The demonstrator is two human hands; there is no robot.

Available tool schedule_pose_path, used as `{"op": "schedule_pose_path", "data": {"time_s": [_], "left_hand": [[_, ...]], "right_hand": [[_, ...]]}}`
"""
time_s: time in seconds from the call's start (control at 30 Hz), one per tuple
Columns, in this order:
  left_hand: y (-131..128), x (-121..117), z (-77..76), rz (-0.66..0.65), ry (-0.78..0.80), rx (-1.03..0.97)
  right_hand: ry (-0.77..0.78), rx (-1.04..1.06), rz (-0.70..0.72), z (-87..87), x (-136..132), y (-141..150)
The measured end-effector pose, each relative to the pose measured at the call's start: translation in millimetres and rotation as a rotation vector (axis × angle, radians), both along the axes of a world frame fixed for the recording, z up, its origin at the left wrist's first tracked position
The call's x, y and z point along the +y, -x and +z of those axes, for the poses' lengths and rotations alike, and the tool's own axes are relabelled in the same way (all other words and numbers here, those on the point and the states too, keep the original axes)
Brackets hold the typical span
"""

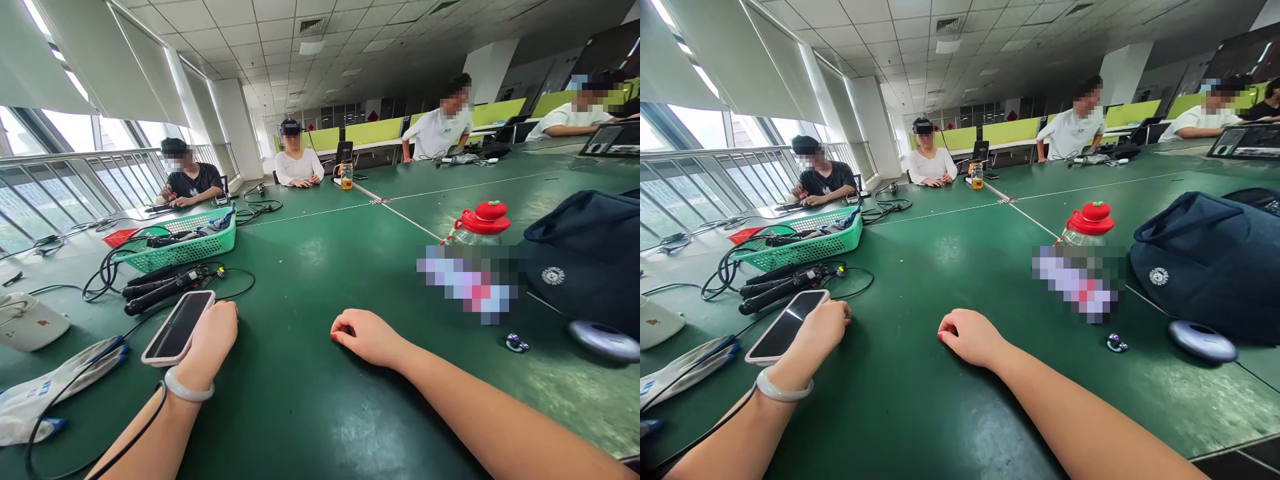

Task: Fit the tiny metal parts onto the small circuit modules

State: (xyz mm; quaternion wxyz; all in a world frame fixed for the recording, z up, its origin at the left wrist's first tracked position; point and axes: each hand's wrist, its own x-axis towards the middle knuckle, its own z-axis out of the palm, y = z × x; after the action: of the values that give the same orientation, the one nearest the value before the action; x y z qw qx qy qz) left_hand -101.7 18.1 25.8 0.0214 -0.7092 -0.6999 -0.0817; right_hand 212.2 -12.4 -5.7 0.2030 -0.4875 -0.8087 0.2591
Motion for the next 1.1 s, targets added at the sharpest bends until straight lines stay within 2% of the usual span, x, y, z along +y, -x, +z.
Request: {"op": "schedule_pose_path", "data": {"time_s": [0.17,0.3,0.47,0.6,0.67,0.77,0.83,1.0,1.1], "left_hand": [[-6.3,-2.6,5.1,0.069,0.104,0.108],[-8.3,1.0,2.2,0.006,0.005,0.128],[-8.7,11.6,-10.4,0.037,-0.142,-0.179],[-3.2,18.0,-21.2,0.170,-0.059,-0.406],[-1.9,20.7,-26.8,0.181,-0.039,-0.461],[-14.0,20.7,-33.0,0.115,-0.071,-0.556],[-35.0,15.0,-34.1,0.034,-0.059,-0.661],[-101.1,-18.8,-28.6,-0.298,0.143,-0.995],[-118.8,-37.0,-24.2,-0.445,0.253,-1.103]], "right_hand": [[-0.011,-0.005,-0.011,0.6,-0.7,0.9],[-0.010,-0.017,-0.018,1.1,-1.1,1.4],[-0.011,-0.013,-0.016,0.5,-0.2,1.1],[-0.010,-0.008,-0.011,0.7,0.2,0.5],[-0.019,-0.006,-0.013,1.3,0.1,0.6],[-0.022,-0.015,-0.014,2.1,-0.1,3.2],[-0.021,-0.024,-0.027,2.0,-0.5,7.5],[-0.074,-0.062,-0.068,-0.8,-2.9,20.8],[-0.145,-0.107,-0.029,-3.2,-4.4,24.2]]}}
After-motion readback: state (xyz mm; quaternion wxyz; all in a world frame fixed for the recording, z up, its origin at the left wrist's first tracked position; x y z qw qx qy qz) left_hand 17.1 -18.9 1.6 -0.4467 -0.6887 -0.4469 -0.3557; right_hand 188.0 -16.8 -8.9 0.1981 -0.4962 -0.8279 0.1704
